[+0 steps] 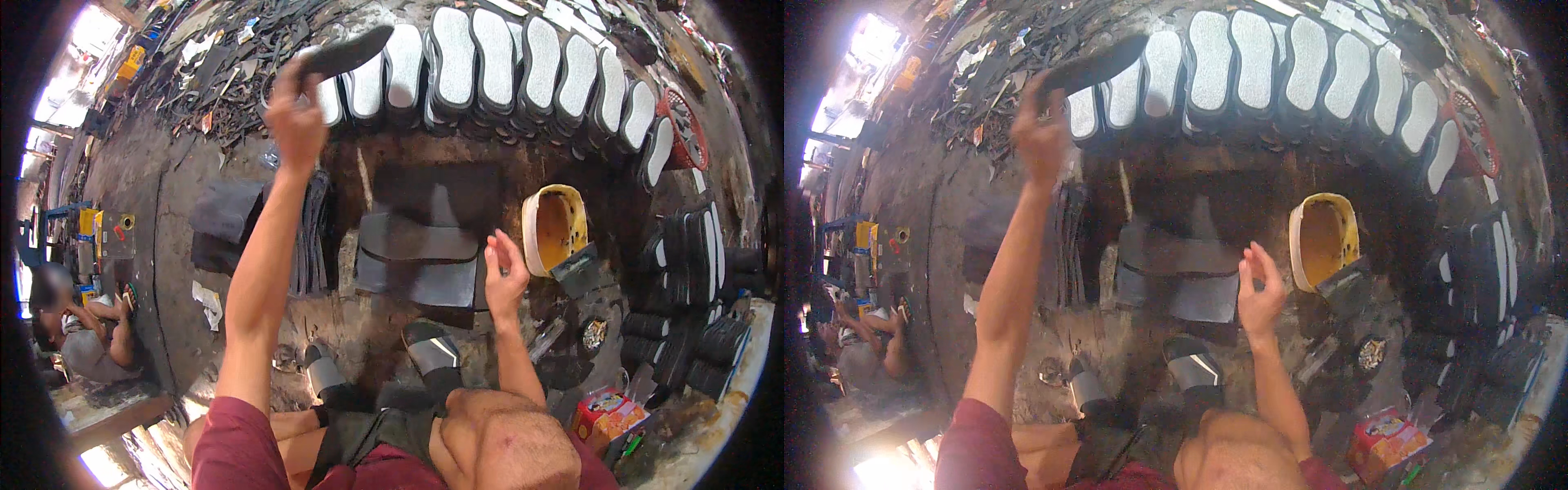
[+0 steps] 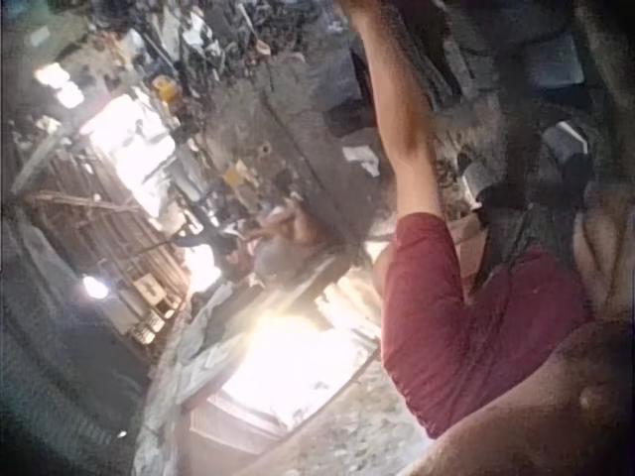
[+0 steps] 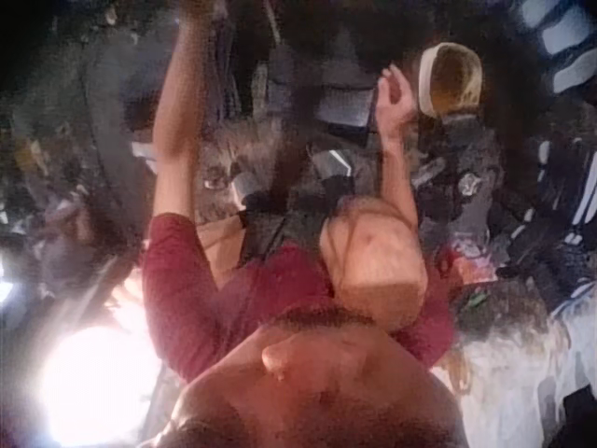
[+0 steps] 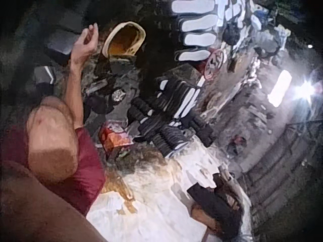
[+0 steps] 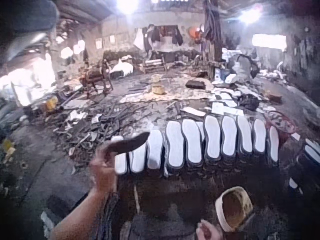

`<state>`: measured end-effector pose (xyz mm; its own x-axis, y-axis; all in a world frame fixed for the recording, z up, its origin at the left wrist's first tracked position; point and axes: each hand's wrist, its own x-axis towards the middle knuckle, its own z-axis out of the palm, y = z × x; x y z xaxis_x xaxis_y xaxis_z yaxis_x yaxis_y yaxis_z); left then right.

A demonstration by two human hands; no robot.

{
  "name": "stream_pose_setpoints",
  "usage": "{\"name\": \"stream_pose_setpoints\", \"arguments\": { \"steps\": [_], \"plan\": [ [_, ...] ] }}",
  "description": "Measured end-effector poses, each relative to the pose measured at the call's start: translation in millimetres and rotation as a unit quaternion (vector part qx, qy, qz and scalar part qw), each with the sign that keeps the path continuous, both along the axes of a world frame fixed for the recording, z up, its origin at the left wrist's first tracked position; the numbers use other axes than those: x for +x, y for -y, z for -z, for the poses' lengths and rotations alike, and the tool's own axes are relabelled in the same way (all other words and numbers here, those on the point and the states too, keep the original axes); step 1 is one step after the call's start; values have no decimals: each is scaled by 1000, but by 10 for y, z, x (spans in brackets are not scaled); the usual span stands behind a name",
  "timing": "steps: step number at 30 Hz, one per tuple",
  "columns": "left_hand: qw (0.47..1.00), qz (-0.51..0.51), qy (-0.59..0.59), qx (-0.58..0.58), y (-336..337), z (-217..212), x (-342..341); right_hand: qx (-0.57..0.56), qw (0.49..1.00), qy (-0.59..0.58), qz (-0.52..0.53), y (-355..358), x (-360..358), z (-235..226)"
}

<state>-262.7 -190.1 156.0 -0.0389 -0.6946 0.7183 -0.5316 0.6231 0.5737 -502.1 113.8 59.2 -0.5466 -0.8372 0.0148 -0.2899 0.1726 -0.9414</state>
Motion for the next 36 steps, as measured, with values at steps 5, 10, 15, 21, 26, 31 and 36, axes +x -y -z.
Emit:
{"name": "stream_pose_setpoints", "arguments": {
  "steps": [5, 10, 15, 21, 26, 31, 36],
  "plan": [
    [814, 172, -362, 420, -1483, 106, 318, -232, 816, 528, -45, 333, -207, -510],
    [856, 225, -55, 462, -2509, 1181, 145, -182, 978, -31, 96, 360, -574, -1026],
    [893, 219, 347, 186, -2907, 1884, 76, -262, 947, -8, 188, 68, -703, -1161],
    [916, 183, 137, 330, -3114, 1868, -383, -232, 951, 51, 198, -4, -631, -980],
    [894, 217, 323, 222, -2769, 1727, 54, -221, 949, 123, 190, 0, -571, -869],
    [756, 353, 368, 411, -1870, 1669, -20, -249, 936, 151, 196, 19, -557, -913],
    [626, 352, 271, 641, -1183, 1627, -97, -252, 932, 164, 203, 20, -566, -978]
  ]
}}
